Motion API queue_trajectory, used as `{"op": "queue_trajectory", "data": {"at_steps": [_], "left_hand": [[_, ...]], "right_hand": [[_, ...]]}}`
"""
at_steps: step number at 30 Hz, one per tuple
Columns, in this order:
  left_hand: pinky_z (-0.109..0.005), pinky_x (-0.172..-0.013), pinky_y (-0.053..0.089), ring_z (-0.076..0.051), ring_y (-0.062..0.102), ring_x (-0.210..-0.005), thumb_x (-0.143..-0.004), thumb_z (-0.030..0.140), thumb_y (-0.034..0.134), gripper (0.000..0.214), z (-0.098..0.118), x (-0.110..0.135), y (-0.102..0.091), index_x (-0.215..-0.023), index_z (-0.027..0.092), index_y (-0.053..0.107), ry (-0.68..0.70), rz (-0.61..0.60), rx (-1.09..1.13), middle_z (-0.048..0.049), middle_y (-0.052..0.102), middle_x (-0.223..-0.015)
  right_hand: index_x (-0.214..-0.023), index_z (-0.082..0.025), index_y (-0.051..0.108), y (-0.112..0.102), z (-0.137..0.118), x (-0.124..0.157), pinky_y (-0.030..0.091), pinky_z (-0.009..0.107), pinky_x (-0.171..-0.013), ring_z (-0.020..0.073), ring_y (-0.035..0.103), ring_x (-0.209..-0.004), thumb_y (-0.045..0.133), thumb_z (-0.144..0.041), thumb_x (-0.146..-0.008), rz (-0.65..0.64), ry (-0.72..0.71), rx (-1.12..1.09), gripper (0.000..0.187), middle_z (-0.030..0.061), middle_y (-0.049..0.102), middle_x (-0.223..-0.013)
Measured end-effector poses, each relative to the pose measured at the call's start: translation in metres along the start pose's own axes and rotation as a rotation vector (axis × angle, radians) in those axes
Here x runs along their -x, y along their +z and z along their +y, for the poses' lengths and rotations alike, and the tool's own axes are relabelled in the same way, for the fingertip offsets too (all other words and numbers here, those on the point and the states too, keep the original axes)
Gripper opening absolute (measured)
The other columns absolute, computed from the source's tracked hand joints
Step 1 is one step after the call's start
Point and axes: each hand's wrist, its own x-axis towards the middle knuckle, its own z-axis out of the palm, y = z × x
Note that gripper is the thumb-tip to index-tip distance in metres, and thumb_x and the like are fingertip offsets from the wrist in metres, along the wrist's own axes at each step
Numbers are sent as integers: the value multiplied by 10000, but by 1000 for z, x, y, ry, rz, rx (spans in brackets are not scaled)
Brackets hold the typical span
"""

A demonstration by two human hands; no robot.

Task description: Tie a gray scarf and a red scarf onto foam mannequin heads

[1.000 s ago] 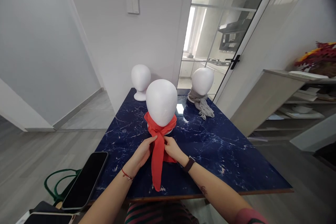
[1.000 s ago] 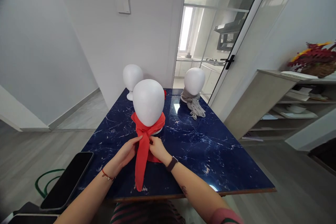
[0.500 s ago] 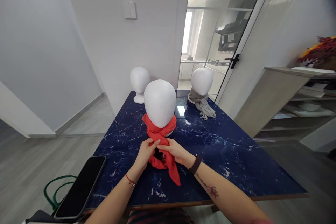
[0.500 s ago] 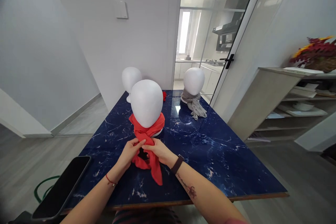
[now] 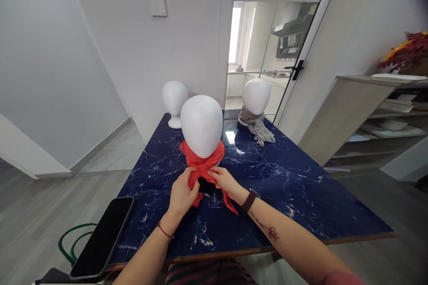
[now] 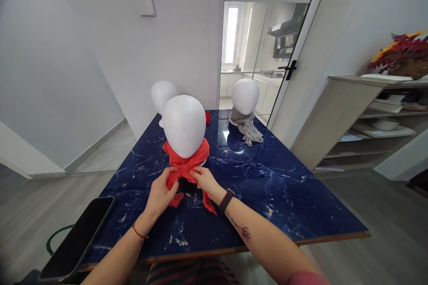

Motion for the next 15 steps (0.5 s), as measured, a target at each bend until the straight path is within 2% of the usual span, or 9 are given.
{"op": "queue_trajectory", "data": {"at_steps": [3,7,10,12,15], "left_hand": [[-256,-760,435,-176,588,-749,-701,213,643,222,6,-1,-1,-919,214,681,-28,-64,165,-30,673,-848],[-307,-910,413,-219,587,-966,-748,280,635,358,9,-2,-3,-1100,213,653,4,-153,286,-75,657,-1068],[-377,-1024,341,-227,511,-1129,-864,256,462,367,3,-3,-4,-1205,236,595,163,-226,165,-79,603,-1197],[-409,-1040,337,-221,481,-1163,-881,195,390,396,-2,-6,-3,-1231,239,571,266,-244,30,-80,586,-1212],[-411,-1022,371,-205,470,-1164,-846,83,344,493,-5,-15,0,-1287,228,508,387,-257,-177,-89,576,-1203]], "right_hand": [[-769,-153,568,1,1,0,149,178,-408,33,265,-451,633,-459,-664,9,-17,-14,331,-78,400,-550],[-868,-151,594,2,3,0,190,171,-409,41,350,-441,637,-392,-667,18,-9,-63,316,-59,486,-557],[-894,-160,612,3,3,0,345,201,-470,77,461,-493,643,-350,-662,13,-32,-124,301,-25,572,-617],[-881,-166,629,4,3,1,430,249,-567,110,527,-568,647,-321,-649,-6,-77,-155,280,4,629,-702],[-827,-165,644,4,1,3,456,285,-644,134,552,-615,635,-288,-631,-13,-114,-178,232,13,649,-728]]}}
